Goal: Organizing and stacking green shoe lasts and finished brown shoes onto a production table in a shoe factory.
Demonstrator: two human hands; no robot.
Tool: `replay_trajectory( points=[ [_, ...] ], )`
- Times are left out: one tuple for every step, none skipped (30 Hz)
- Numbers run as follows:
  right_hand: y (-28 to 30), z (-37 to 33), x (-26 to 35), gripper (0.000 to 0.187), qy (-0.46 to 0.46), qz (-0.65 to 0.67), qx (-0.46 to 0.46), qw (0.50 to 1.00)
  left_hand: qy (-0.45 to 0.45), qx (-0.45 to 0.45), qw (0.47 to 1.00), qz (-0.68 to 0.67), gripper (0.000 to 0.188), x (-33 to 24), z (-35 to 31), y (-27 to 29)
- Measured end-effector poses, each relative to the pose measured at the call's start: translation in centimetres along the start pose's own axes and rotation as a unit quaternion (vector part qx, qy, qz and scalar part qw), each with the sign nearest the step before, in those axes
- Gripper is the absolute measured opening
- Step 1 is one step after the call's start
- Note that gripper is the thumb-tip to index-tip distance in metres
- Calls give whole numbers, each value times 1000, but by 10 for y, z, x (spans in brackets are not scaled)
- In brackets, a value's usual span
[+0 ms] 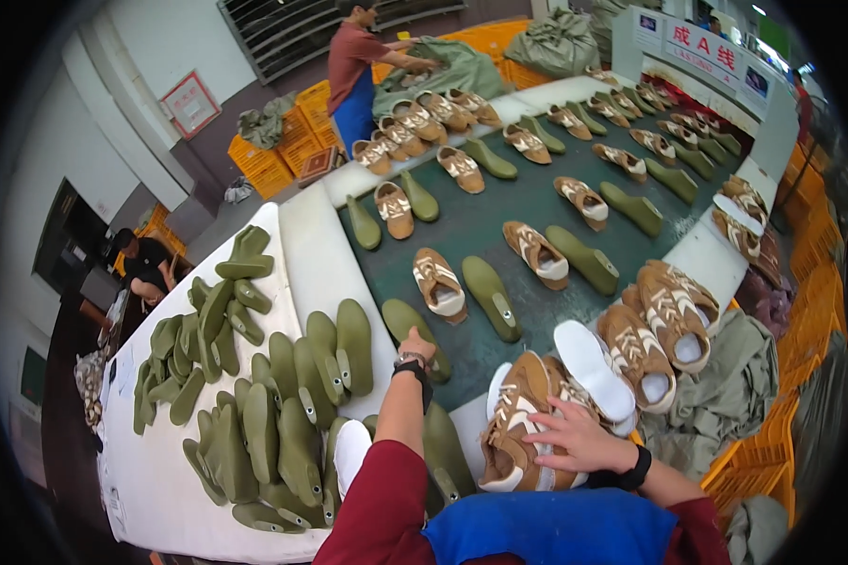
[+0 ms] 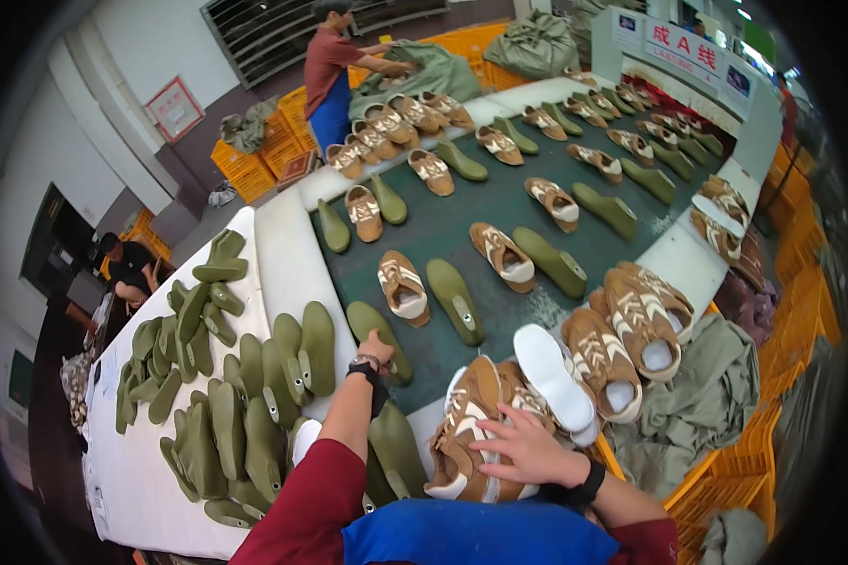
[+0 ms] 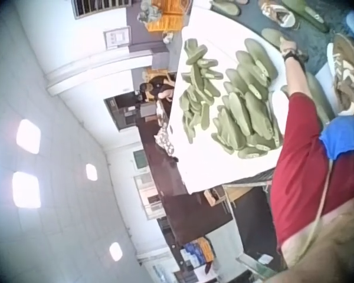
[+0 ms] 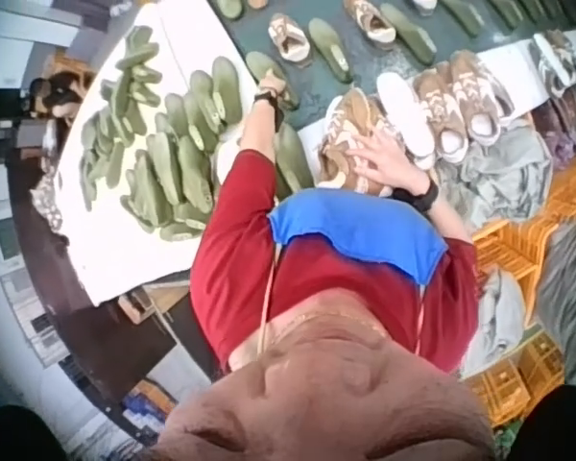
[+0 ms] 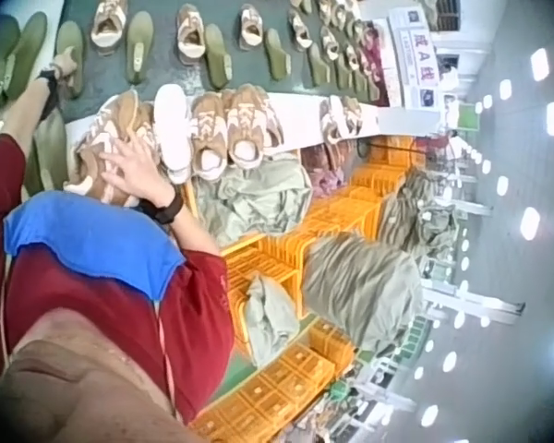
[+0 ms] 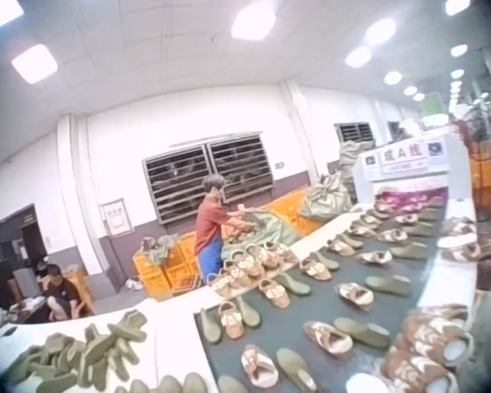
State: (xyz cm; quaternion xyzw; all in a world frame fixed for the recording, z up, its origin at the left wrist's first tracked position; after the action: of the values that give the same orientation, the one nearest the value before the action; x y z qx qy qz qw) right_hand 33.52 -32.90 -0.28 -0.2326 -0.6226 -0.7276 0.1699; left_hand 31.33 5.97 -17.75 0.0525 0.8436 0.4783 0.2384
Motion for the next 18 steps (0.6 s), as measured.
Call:
replay_trajectory(
  points=[
    [-1, -2, 0, 37, 0, -2, 2, 1000, -5, 9, 1000, 7, 65, -2, -1, -2],
    [-3, -5, 0, 37, -12, 2, 0, 1000, -1, 7, 1000, 13, 64, -4, 1, 0],
    [-2, -5, -1, 38, -6, 4, -2, 1000, 1, 2, 1000, 18, 63, -6, 0, 5],
    [-2, -5, -1, 38, 2, 7, -3, 1000, -6, 0, 999, 39, 65, 4, 4, 8],
    [-3, -4, -1, 39, 8, 10, -2, 1000, -21, 18, 996, 84, 69, 20, 6, 13],
    [-6, -7, -9, 39, 2, 24, -10, 1000, -29, 73, 982, 172, 72, 5, -10, 23],
    [-7, -8, -10, 40, 9, 30, -11, 999, -18, 113, 977, 182, 74, 10, -22, 34],
    [-8, -3, -8, 41, 28, 33, -7, 999, -72, 71, 972, 211, 73, 31, -26, 39],
    [-9, -4, -12, 41, 24, 36, -11, 999, -97, 90, 966, 224, 72, 15, -47, 48],
    [-10, -6, -14, 42, 23, 39, -14, 999, -92, 123, 978, 142, 73, -4, -78, 59],
    [-9, -9, -16, 43, 19, 52, -15, 998, -117, 135, 981, 75, 77, -32, -126, 68],
    [-6, -8, -13, 43, 37, 56, -19, 998, -133, 183, 974, -5, 81, -38, -154, 66],
    [-4, -6, -14, 42, 43, 76, -35, 996, -165, 255, 950, -76, 87, -43, -186, 58],
    [0, -7, -13, 40, 56, 95, -48, 993, -155, 323, 929, -94, 90, -39, -212, 46],
    [3, -10, -17, 40, 56, 98, -45, 993, -229, 336, 895, -185, 92, -42, -248, 36],
    [11, -13, -20, 38, 39, 115, -91, 988, -241, 341, 884, -210, 90, -26, -259, 18],
    [17, -18, -24, 37, 19, 133, -136, 982, -286, 290, 896, -179, 90, -17, -269, 7],
    [25, -31, -28, 35, -11, 132, -180, 975, -330, 238, 902, -148, 91, -7, -278, -1]
  ],
)
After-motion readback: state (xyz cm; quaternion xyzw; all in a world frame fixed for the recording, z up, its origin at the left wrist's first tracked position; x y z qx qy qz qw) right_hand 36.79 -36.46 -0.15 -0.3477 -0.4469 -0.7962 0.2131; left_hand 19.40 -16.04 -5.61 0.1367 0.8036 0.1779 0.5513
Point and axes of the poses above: each hand's wrist, its own z-axis towards the middle knuckle, its own y-axis out of the back of the hand, x = y × z, the point moved 2 cm from there along z, towards the middle knuckle
